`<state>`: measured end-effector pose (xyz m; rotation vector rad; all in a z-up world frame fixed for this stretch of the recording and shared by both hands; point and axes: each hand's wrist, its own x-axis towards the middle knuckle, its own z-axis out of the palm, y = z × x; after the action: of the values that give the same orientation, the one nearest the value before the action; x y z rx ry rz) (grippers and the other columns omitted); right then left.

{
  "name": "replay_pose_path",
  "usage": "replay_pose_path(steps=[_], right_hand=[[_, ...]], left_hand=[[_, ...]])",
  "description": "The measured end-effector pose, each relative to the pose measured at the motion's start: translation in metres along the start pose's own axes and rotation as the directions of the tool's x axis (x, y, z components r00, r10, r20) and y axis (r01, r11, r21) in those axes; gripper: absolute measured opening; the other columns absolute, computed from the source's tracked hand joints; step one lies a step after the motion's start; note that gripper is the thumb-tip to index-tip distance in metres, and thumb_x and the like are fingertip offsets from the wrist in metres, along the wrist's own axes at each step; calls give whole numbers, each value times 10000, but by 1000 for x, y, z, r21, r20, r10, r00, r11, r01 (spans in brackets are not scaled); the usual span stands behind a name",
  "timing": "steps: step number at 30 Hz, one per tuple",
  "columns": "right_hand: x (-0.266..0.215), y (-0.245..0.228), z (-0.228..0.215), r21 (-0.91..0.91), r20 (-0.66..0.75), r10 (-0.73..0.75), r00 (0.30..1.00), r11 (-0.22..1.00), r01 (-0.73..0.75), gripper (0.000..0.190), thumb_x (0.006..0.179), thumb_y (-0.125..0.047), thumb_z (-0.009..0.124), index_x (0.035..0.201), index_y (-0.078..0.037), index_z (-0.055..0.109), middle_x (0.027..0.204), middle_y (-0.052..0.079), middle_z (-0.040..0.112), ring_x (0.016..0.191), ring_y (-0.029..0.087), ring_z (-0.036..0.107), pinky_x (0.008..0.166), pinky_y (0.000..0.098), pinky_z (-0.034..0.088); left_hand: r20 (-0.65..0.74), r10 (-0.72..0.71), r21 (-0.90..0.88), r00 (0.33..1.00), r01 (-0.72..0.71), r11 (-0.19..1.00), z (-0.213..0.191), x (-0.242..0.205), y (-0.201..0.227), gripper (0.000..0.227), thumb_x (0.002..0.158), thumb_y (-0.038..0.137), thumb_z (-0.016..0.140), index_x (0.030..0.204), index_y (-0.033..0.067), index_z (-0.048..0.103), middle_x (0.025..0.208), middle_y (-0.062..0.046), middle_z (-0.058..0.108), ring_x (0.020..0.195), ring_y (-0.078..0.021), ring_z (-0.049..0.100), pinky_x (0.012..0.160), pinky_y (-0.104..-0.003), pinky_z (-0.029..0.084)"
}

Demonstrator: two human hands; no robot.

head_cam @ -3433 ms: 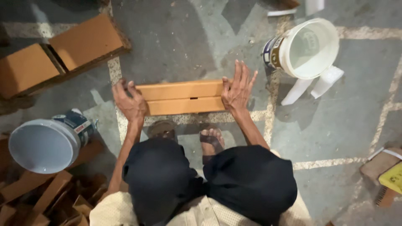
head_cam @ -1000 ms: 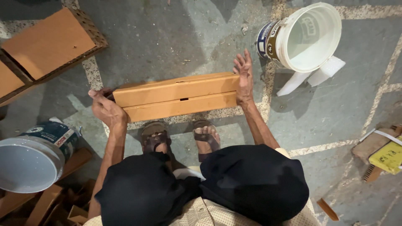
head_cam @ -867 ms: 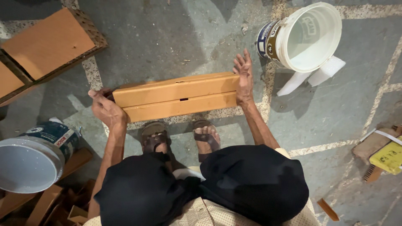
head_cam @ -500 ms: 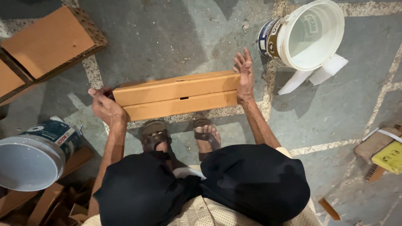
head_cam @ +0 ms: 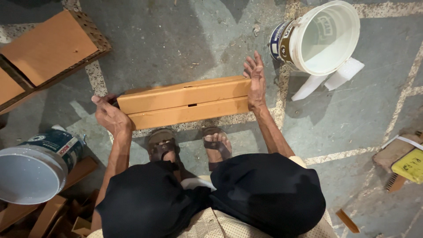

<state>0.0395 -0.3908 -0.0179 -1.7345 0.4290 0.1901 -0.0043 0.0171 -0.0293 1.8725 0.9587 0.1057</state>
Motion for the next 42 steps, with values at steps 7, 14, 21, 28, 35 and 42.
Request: replay_pose_path(steps=[7, 14, 21, 28, 35, 42], right_hand=[[-1, -2, 0, -3, 8, 0, 1000, 1000, 0, 978, 957, -829, 263, 1642, -131, 244, 1614, 269, 401, 1479, 407, 457, 1210, 522, 399], [-1, -2, 0, -11, 16, 6, 1000, 1000, -6, 945, 968, -815, 257, 1641, -152, 246, 1616, 270, 390, 1478, 402, 448, 1212, 524, 399], [1, 2, 0, 11, 15, 2, 1000, 1000, -2, 943, 970, -813, 267, 1639, -148, 257, 1611, 261, 404, 1478, 395, 453, 1211, 516, 395], [1, 3, -1, 42, 20, 11, 1000, 999, -12, 948, 971, -807, 288, 1638, -135, 254, 1600, 256, 424, 1478, 388, 453, 1221, 504, 379], [0, 0, 0, 46, 21, 17, 1000, 999, -18, 944, 977, -804, 282, 1638, -130, 263, 1594, 259, 439, 1483, 390, 453, 1230, 503, 377], [0, -1, 0, 17, 25, 23, 999, 1000, -24, 984, 945, -832, 272, 1633, -130, 248, 1594, 270, 413, 1484, 404, 431, 1229, 508, 372]], left_hand=[[-5, 20, 49, 1000, -20, 999, -2, -1, 2, 951, 1031, 731, 215, 964, -68, 728, 887, -187, 744, 849, -274, 718, 826, -401, 564], [0, 4, 13, 1000, -4, 1000, 0, -1, 1, 958, 1014, 750, 224, 976, -64, 728, 883, -177, 753, 853, -271, 739, 827, -380, 591], [-3, 9, 43, 1000, -9, 999, 0, 2, -3, 981, 1004, 768, 214, 977, -65, 732, 888, -176, 752, 856, -272, 733, 831, -387, 581], [2, -10, 24, 1000, 10, 1000, 0, 3, -5, 975, 1007, 764, 219, 986, -71, 721, 897, -180, 745, 864, -273, 728, 840, -386, 580], [30, -8, 4, 1000, 8, 1000, -2, 2, -5, 962, 1008, 757, 207, 979, -66, 705, 898, -177, 744, 874, -267, 734, 847, -376, 587], [42, -1, 27, 999, 0, 1000, -2, 1, -1, 980, 1012, 755, 190, 989, -72, 714, 905, -177, 744, 871, -268, 728, 850, -382, 579]])
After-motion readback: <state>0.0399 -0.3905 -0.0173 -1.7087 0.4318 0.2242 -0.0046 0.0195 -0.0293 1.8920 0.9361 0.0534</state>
